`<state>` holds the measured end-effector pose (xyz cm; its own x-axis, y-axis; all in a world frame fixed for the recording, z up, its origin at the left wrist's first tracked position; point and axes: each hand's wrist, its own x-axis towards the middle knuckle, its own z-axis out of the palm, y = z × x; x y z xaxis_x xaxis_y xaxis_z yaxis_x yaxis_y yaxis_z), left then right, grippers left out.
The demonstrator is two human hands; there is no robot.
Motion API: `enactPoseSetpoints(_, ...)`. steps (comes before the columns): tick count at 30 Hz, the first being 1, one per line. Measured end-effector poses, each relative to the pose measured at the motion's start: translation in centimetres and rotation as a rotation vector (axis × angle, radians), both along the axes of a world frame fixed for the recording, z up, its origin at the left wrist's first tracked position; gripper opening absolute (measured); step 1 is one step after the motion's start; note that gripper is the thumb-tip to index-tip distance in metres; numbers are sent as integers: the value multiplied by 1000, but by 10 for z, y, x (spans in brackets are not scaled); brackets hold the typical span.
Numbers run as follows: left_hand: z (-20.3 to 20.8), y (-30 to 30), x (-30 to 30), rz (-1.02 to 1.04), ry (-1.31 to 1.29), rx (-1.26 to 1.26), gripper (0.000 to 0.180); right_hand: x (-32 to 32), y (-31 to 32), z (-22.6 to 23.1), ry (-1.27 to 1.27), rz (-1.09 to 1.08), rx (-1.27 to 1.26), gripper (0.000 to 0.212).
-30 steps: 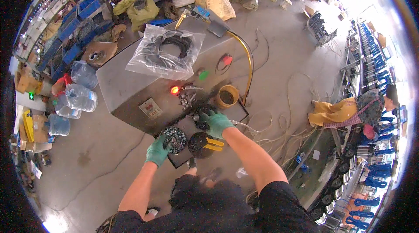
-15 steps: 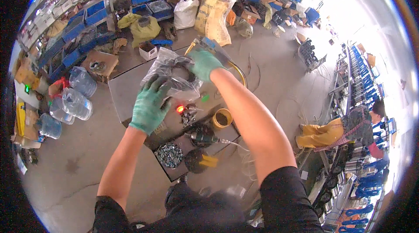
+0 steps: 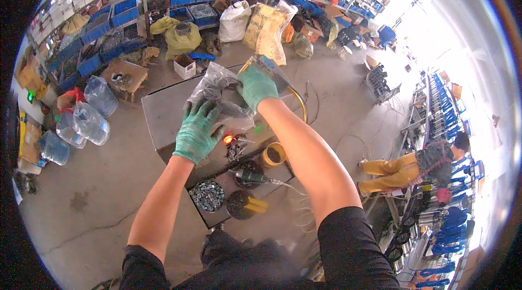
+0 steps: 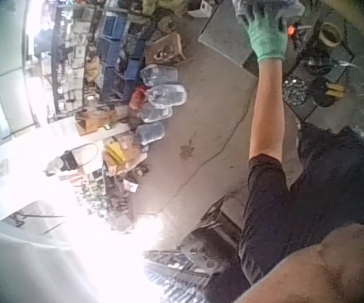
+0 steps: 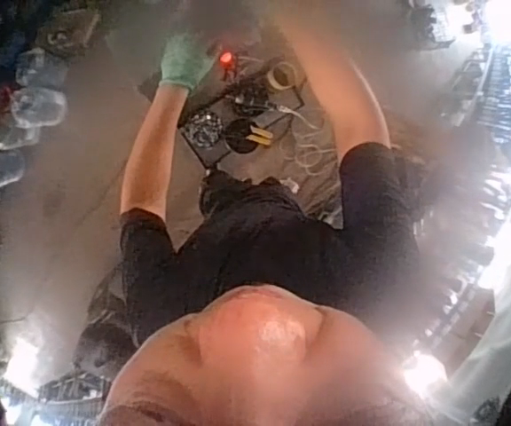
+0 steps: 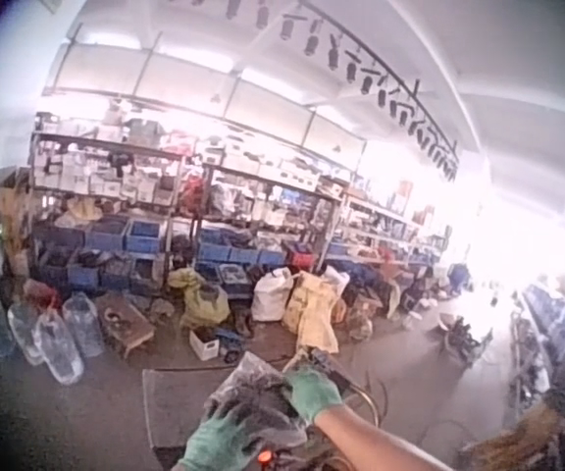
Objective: The person assembles metal pump units by using an electric screwdriver to fasten small black components onto the housing and then manually attaching circular mounting plates to the assembly.
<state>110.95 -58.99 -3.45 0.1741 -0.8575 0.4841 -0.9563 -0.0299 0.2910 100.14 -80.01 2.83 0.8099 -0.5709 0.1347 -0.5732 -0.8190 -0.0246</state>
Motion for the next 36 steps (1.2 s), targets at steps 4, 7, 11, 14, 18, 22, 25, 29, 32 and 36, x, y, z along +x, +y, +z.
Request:
enactPoseSetpoints(4,4,-1,-4,-17,39,1,52,-2,-7,-6,22,-53,39,29)
enactPoseSetpoints(7,3,1,-2,-24,40,-37,46,2,-3,-1,68,-113,107,30)
enactPoseSetpoints(11,6,0,-2,-26,20,41,57,10,-15,-2,128,-131,129,30)
enactPoseSetpoints(14,5,-3,-4,-23,24,82,65,10,-22,5,144,-102,123,30)
enactPoseSetpoints(18,1,-2,-1,15,36,121,69,11,-10,25,70,44,41,33)
enactPoseSetpoints(22,6,-2,-3,24,48,140,71,9,0,46,22,65,118,36)
enactPoseSetpoints(25,7,-2,-4,29,50,126,73,9,-14,36,-119,34,204,36)
enactPoseSetpoints(29,6,-4,-5,22,58,124,73,8,-36,20,-136,8,383,41)
enactPoseSetpoints(32,10,-2,-5,16,42,161,73,7,-35,2,-45,-12,293,45)
enactPoseSetpoints(36,10,0,-1,26,18,185,74,16,-27,-2,169,-108,207,48)
